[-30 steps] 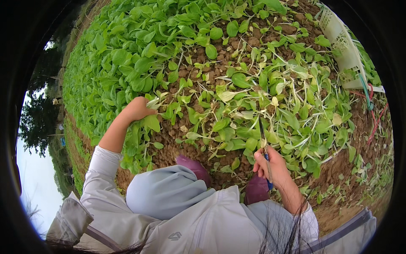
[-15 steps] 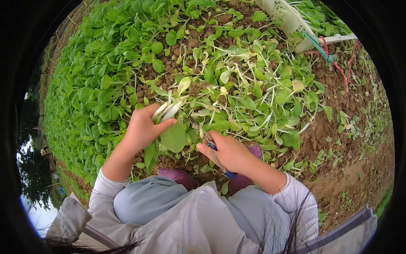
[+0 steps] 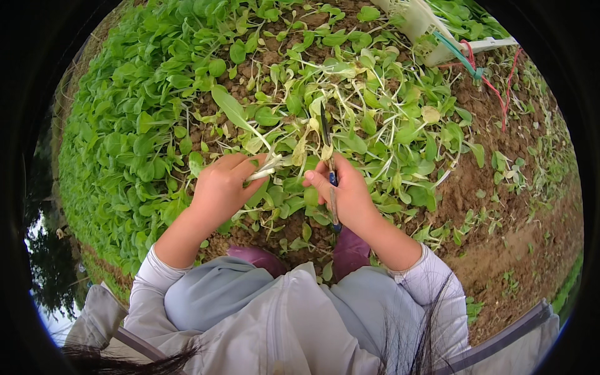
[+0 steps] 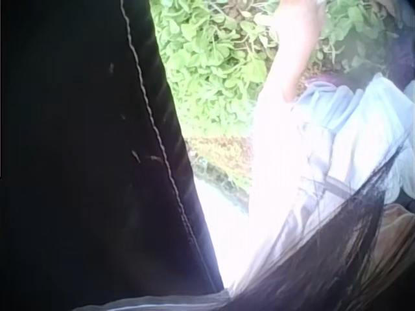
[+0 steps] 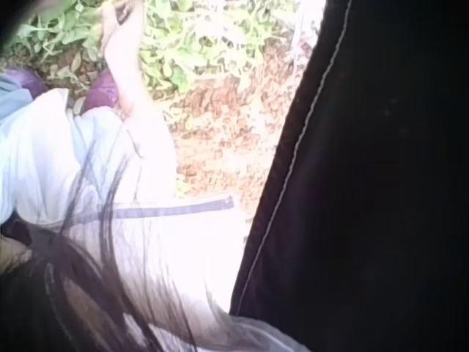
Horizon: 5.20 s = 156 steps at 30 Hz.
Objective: The person harvests leafy green vegetables in a garden bed using shears. They repeatedly gather bunches of plants, cut the stems, and place the harvested greens into a white plastic basket.
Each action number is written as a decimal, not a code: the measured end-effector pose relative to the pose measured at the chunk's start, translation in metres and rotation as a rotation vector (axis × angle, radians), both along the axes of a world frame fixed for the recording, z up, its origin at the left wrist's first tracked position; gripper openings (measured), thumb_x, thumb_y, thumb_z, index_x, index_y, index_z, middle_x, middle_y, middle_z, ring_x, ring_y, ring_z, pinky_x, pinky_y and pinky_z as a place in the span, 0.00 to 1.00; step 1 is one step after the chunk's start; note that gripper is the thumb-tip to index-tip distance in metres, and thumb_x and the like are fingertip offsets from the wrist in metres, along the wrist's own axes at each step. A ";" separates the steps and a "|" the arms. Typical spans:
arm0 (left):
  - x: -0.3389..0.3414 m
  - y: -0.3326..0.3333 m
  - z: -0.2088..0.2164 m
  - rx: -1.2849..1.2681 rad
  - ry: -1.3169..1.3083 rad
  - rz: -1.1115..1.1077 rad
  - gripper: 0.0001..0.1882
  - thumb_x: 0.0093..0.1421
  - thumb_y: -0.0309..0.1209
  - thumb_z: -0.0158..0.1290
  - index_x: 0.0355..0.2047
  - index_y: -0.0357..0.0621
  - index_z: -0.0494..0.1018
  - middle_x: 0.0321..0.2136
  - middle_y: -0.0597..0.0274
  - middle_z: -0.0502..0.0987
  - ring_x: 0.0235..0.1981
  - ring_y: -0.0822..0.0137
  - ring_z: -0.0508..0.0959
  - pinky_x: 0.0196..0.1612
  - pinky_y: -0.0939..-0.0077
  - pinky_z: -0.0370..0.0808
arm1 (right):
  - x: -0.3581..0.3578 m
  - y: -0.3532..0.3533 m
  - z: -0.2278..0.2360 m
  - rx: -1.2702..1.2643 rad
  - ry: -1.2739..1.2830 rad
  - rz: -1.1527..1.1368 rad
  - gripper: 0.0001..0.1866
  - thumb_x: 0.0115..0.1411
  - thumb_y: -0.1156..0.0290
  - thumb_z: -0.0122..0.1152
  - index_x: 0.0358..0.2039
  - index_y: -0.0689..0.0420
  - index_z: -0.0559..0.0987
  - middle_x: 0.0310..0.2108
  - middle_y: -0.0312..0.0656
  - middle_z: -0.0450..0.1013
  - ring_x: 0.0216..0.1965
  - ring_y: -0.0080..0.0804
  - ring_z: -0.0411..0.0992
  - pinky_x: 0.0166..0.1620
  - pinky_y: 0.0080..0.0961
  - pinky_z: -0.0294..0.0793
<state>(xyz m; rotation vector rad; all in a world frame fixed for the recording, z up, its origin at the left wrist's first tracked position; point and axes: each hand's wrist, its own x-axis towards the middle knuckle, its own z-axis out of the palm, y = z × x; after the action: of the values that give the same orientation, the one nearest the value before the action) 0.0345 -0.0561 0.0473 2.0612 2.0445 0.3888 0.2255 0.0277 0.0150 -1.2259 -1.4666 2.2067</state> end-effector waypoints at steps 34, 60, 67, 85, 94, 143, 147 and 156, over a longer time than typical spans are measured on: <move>0.002 0.000 0.001 -0.389 -0.467 0.107 0.27 0.43 0.35 0.59 0.42 0.42 0.63 0.23 0.50 0.74 0.26 0.51 0.75 0.29 0.62 0.71 | 0.008 0.062 0.018 0.211 0.310 -0.387 0.14 0.47 0.82 0.60 0.24 0.55 0.62 0.28 0.46 0.71 0.26 0.27 0.70 0.33 0.21 0.70; -0.001 0.000 -0.003 -0.628 -0.585 -0.132 0.15 0.45 0.33 0.59 0.31 0.38 0.71 0.22 0.55 0.74 0.23 0.62 0.73 0.29 0.72 0.69 | -0.007 0.053 0.024 0.279 0.018 0.108 0.15 0.44 0.79 0.64 0.22 0.56 0.63 0.25 0.39 0.71 0.26 0.20 0.66 0.31 0.16 0.66; -0.007 -0.003 0.001 -0.772 -1.205 0.062 0.19 0.48 0.31 0.59 0.40 0.39 0.70 0.29 0.67 0.74 0.30 0.79 0.70 0.36 0.81 0.69 | 0.000 0.082 0.003 0.347 0.130 -0.258 0.15 0.47 0.76 0.62 0.21 0.56 0.62 0.33 0.48 0.72 0.31 0.26 0.70 0.38 0.22 0.70; 0.007 -0.002 0.000 -0.789 -2.051 0.301 0.24 0.59 0.43 0.38 0.46 0.35 0.65 0.14 0.64 0.64 0.16 0.75 0.64 0.19 0.84 0.60 | -0.007 0.067 -0.003 -0.160 0.278 0.070 0.12 0.51 0.68 0.60 0.27 0.56 0.65 0.25 0.39 0.69 0.24 0.25 0.70 0.27 0.19 0.70; -0.001 -0.001 -0.008 -0.854 -1.955 0.375 0.24 0.58 0.43 0.41 0.48 0.38 0.62 0.19 0.60 0.69 0.19 0.73 0.68 0.23 0.83 0.64 | -0.010 0.066 -0.009 0.257 0.027 -0.003 0.12 0.52 0.70 0.59 0.31 0.58 0.65 0.32 0.43 0.72 0.32 0.24 0.70 0.39 0.20 0.69; 0.001 0.011 -0.044 -0.692 -2.020 0.884 0.17 0.58 0.40 0.44 0.40 0.41 0.70 0.35 0.63 0.74 0.35 0.72 0.73 0.37 0.76 0.72 | -0.059 0.036 -0.019 -0.177 0.114 -0.153 0.13 0.47 0.73 0.62 0.28 0.56 0.65 0.21 0.35 0.67 0.23 0.22 0.68 0.25 0.19 0.69; 0.004 0.013 -0.035 -0.765 -1.766 0.761 0.18 0.57 0.39 0.45 0.42 0.40 0.68 0.35 0.62 0.74 0.33 0.70 0.75 0.39 0.76 0.72 | -0.063 0.037 -0.024 0.181 -0.073 0.060 0.14 0.48 0.68 0.63 0.27 0.59 0.66 0.20 0.36 0.68 0.19 0.21 0.66 0.23 0.18 0.66; -0.033 0.007 -0.039 -0.363 -1.974 1.101 0.18 0.53 0.40 0.47 0.40 0.42 0.69 0.30 0.59 0.75 0.28 0.63 0.76 0.36 0.67 0.74 | -0.012 0.046 -0.037 0.337 -0.043 0.050 0.20 0.53 0.56 0.56 0.38 0.58 0.66 0.23 0.35 0.66 0.24 0.20 0.64 0.30 0.19 0.65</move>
<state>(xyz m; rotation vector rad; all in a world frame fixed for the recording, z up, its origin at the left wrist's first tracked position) 0.0015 -0.0491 0.0081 -0.3058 1.2108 1.2591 0.2139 0.0740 -0.0218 -1.1381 -1.8120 1.8686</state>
